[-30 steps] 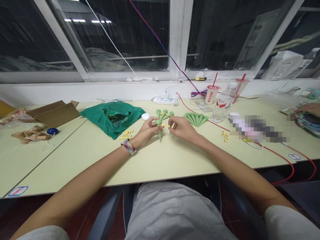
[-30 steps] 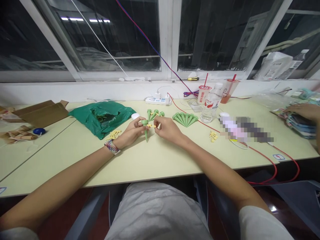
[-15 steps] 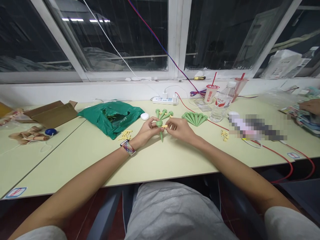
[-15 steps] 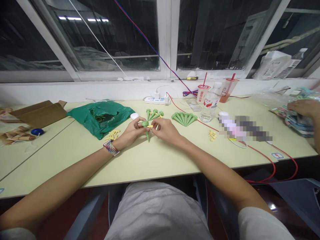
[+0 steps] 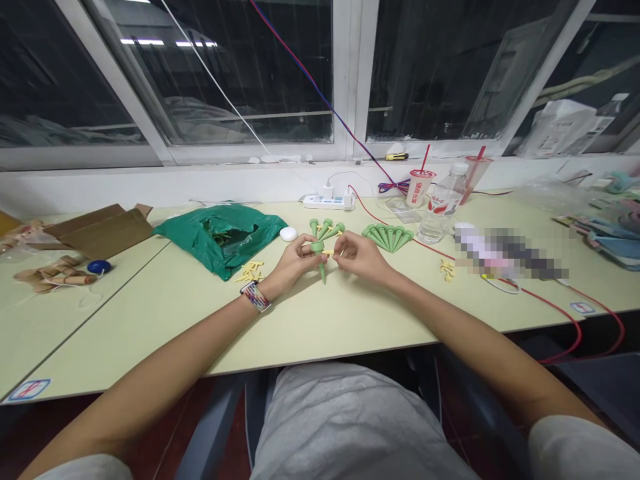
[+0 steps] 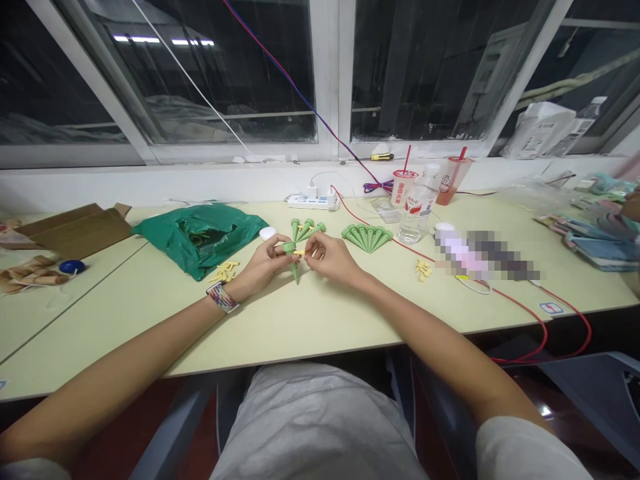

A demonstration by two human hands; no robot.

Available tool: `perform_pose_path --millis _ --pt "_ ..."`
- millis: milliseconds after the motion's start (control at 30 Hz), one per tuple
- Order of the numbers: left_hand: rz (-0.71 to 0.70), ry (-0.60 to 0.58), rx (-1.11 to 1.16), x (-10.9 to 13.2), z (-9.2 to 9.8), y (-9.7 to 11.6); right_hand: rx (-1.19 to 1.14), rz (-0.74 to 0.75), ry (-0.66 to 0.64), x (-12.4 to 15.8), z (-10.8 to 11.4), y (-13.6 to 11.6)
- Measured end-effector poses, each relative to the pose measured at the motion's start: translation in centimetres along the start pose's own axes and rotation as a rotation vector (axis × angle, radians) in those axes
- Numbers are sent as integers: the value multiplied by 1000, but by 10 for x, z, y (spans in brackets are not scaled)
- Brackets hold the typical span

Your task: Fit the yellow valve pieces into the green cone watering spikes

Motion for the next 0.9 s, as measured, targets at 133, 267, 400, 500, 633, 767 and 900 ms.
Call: perform_pose_path --millis 133,267,400,500,633,767,900 --pt "2 -3 -5 0 1 -1 29 8 9 0 -1 3" --pt "12 -4 -10 1 -1 2 -22 -77 -31 0 -1 5" --pt "19 -7 -14 1 -3 3 -44 -133 -65 1 -1 5" --pt "15 -10 -10 1 -2 2 -44 -100 -26 1 0 3" --pt "14 -11 -18 1 -1 2 12 -10 -2 2 2 1" --pt "12 3 -17 1 -1 2 34 -139 -31 3 4 2" --pt "18 -10 4 1 0 2 123 6 -40 4 4 -1"
Point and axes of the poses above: each hand's wrist, its own x-axis away from the middle knuckle, its own z-axis out of the back of the hand, y = z × x, the point moved 1 cm from there along -x, towards the middle knuckle, and after that the axes turned 4 degrees about z, right-handed, at the moved point
